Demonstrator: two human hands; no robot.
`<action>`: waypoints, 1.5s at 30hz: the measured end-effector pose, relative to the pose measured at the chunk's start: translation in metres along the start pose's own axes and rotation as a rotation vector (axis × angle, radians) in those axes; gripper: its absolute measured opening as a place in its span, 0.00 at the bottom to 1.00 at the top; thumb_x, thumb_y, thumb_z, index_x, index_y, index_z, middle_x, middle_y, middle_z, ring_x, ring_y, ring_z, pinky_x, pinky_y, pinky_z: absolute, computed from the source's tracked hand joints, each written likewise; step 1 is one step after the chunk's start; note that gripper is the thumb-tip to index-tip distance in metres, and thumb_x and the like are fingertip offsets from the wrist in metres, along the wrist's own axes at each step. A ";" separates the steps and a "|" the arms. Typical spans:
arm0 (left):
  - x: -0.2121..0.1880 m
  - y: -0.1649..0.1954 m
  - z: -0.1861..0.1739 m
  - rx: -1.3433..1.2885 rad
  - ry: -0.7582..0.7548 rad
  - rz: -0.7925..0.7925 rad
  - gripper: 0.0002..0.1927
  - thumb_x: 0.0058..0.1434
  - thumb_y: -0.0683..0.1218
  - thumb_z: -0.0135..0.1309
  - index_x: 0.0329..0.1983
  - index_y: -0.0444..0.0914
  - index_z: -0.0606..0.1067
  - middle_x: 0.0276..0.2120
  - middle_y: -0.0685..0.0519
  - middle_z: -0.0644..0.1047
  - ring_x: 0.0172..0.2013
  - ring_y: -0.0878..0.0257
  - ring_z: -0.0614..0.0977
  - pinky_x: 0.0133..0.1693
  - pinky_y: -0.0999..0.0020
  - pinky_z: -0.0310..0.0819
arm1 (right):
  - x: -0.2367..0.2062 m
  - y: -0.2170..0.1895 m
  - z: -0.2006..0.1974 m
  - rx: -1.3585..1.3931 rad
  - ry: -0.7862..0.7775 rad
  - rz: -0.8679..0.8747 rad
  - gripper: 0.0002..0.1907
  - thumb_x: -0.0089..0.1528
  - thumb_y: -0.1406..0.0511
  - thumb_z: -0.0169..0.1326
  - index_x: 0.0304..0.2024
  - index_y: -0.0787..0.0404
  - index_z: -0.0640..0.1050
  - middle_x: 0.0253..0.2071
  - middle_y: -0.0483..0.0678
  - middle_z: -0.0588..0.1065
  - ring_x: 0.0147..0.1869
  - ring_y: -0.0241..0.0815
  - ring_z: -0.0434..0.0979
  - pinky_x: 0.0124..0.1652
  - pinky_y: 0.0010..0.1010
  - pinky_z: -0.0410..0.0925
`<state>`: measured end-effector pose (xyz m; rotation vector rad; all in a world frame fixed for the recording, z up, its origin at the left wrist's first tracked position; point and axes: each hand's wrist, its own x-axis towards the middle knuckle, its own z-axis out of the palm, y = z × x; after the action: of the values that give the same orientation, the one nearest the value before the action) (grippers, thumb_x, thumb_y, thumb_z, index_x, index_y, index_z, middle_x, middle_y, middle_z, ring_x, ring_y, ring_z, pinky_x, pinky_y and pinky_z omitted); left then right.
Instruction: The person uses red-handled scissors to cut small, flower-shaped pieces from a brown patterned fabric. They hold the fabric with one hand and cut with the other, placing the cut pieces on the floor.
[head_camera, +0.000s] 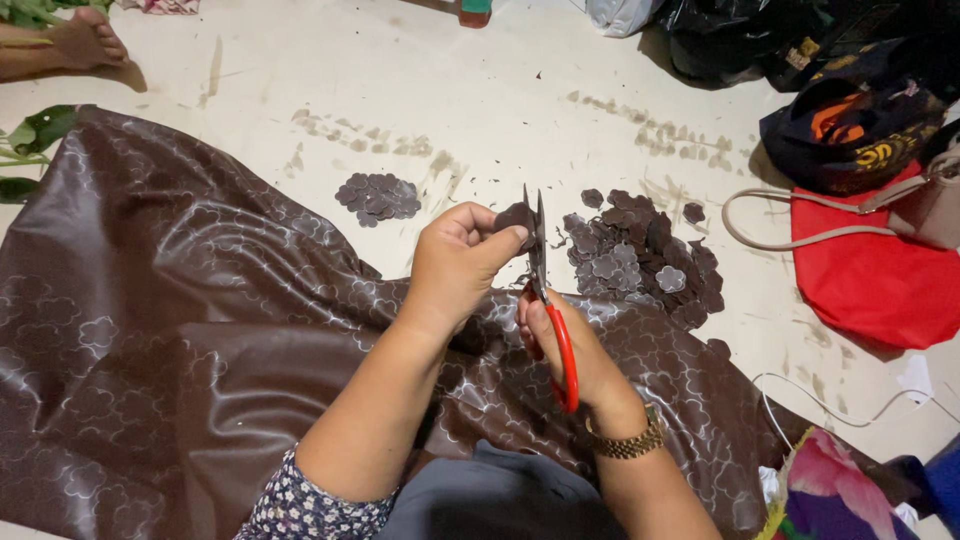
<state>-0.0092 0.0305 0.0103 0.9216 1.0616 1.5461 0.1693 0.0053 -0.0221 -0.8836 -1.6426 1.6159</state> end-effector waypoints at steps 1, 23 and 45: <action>0.000 0.000 0.000 0.007 0.000 0.001 0.07 0.59 0.38 0.63 0.34 0.34 0.74 0.26 0.57 0.78 0.25 0.75 0.74 0.27 0.80 0.66 | 0.000 -0.001 0.000 -0.003 0.003 -0.004 0.23 0.70 0.48 0.41 0.37 0.59 0.70 0.29 0.40 0.65 0.30 0.31 0.64 0.30 0.24 0.62; 0.001 0.002 -0.001 -0.166 -0.011 0.005 0.10 0.61 0.35 0.60 0.43 0.31 0.73 0.33 0.50 0.81 0.32 0.70 0.82 0.38 0.78 0.79 | 0.001 0.002 -0.002 0.017 0.019 0.022 0.22 0.70 0.49 0.43 0.35 0.59 0.70 0.26 0.38 0.64 0.26 0.30 0.61 0.26 0.23 0.58; -0.004 0.016 -0.002 0.132 -0.015 -0.020 0.20 0.57 0.38 0.62 0.51 0.32 0.70 0.28 0.54 0.79 0.25 0.75 0.75 0.25 0.81 0.65 | 0.001 0.006 -0.009 -0.047 -0.032 0.026 0.21 0.71 0.49 0.42 0.37 0.59 0.70 0.29 0.39 0.63 0.30 0.32 0.61 0.30 0.25 0.59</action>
<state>-0.0154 0.0244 0.0248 1.0076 1.1700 1.4647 0.1760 0.0112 -0.0279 -0.9108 -1.7032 1.6227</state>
